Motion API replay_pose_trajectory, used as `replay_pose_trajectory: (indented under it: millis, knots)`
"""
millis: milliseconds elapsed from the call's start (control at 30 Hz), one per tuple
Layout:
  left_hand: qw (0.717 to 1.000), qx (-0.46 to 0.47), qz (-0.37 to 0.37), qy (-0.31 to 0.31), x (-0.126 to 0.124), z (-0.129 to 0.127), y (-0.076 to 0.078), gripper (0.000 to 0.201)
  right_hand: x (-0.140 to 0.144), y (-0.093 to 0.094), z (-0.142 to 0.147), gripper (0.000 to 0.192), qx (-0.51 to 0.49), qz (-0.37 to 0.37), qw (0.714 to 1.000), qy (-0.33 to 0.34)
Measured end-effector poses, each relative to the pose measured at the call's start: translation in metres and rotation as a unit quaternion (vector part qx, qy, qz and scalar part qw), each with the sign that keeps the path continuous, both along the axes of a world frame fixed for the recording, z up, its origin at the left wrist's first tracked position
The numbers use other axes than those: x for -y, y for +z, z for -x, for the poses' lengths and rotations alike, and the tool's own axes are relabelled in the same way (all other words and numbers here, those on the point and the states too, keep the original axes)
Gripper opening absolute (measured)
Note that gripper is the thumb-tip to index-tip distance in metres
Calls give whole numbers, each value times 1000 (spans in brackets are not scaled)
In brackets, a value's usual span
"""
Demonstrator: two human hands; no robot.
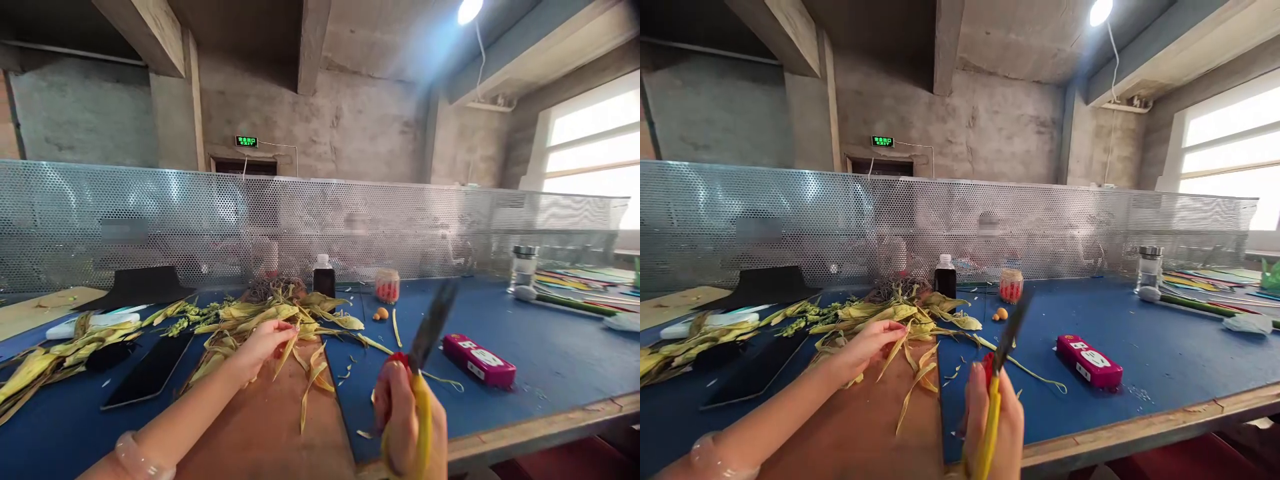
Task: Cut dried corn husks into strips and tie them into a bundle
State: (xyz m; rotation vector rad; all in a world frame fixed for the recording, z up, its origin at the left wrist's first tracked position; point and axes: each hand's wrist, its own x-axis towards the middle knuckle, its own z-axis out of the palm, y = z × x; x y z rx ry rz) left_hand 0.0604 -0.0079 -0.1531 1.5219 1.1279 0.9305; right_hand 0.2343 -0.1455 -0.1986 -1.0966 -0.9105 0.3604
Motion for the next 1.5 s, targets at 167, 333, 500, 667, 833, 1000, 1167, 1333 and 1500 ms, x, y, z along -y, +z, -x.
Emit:
replay_pose_trajectory:
  millis: [167, 333, 500, 667, 833, 1000, 1167, 1333, 1500]
  knots:
    - [997, -10, -70, 6, 0, 1, -8, 37, -26, 32, -76, 39, 371, 265, 879, -139]
    - [974, -112, -188, -61, 4, -2, -10, 42, -67, 30, -130, 36, 510, 426, 724, -183]
    - [926, -222, -285, -109, 15, -12, -15, 34, -74, 30, -145, 25, 562, 419, 697, -150]
    - [890, -247, -328, -196, 27, -12, -16, 30, -73, 36, -103, 31, 618, 324, 714, -65]
    - [867, -280, -337, -237, 22, -6, -20, 36, -73, 13, -54, 34, 622, 179, 753, 120]
    - [851, -308, -366, -215, 15, -5, -27, 15, -57, 5, -44, 34, 623, 174, 751, 135]
    - [851, -310, -365, -213, 13, -5, -31, 15, -17, 5, -40, 38, 629, 148, 743, 172]
    - [862, -299, -355, -203, 12, -4, -33, 20, 36, 5, -54, 28, 665, 150, 717, 148]
    - [860, -303, -358, -199, 13, -6, -32, 22, 53, 26, -72, 23, 714, 200, 669, 49]
